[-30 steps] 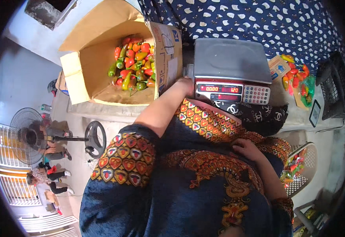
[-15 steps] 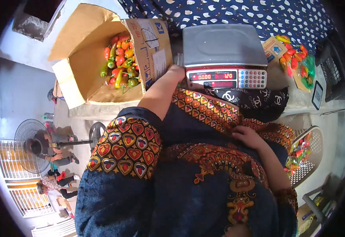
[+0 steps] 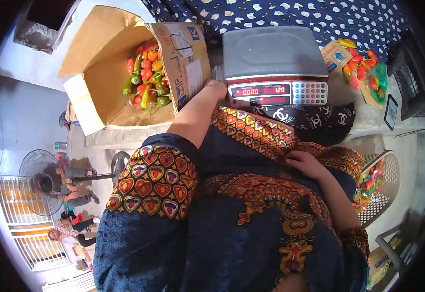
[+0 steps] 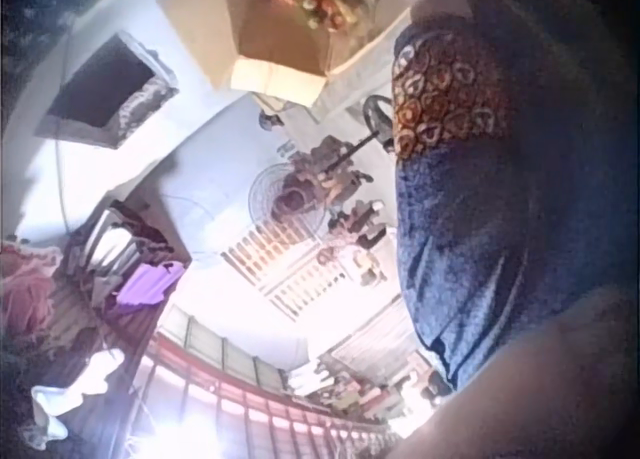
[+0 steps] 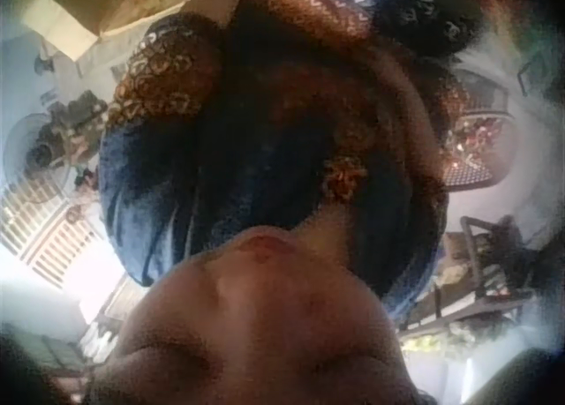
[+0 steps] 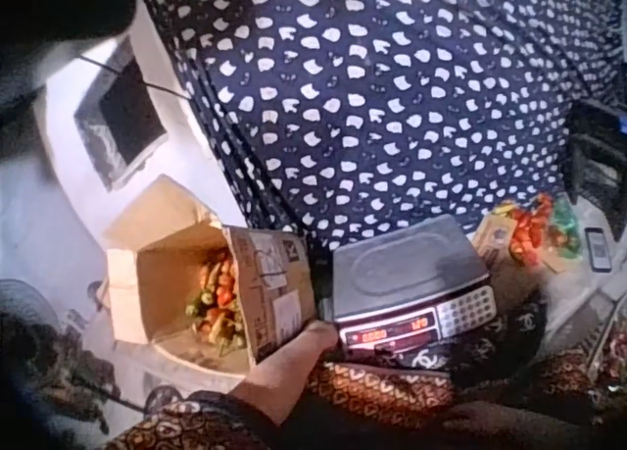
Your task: The person picks peppers from a cardboard box, places them on a digital scale to weigh them, and then puts them into small clear plastic bags.
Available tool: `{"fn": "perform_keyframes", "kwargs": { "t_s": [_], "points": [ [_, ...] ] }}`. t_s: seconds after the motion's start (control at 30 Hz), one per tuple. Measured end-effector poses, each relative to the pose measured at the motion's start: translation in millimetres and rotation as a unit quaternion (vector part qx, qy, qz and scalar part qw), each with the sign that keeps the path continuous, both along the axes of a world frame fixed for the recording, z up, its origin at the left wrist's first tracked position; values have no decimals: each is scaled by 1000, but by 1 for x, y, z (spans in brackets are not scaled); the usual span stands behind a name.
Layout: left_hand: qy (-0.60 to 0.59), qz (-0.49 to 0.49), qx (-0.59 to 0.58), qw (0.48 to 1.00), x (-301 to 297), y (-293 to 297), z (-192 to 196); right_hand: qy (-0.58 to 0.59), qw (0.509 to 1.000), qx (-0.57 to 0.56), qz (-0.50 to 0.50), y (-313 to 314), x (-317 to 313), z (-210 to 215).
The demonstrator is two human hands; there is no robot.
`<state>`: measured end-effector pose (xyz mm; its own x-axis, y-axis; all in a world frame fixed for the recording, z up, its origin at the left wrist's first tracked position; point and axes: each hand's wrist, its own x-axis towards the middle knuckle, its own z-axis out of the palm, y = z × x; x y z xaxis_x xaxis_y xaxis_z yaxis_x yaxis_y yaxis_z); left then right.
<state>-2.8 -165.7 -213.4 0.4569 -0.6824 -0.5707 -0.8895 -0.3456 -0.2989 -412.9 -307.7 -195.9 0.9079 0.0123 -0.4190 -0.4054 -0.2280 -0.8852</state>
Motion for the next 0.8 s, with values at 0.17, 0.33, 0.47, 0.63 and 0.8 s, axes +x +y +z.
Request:
{"fn": "perform_keyframes", "kwargs": {
  "t_s": [0.17, 0.33, 0.47, 0.63, 0.8],
  "points": [
    [-6, 84, -25, 996, -4, -10, 3, 19, 1000, -24, 2, -2, 1, 8],
    [16, 105, 15, 994, -1, -8, 6, 0, 1000, 6, -2, -3, -1, -4],
    [82, 157, -18, 984, -31, -8, 58, -7, 999, -33, -4, -2, 1, 6],
    [81, 98, -138, 982, -112, 5, 178, -20, 994, -3, -106, -6, 1, 15],
    [356, -93, -287, 885, -211, 18, 246, -374, 882, -233, -170, 21, 27, 125]
  ]
}}
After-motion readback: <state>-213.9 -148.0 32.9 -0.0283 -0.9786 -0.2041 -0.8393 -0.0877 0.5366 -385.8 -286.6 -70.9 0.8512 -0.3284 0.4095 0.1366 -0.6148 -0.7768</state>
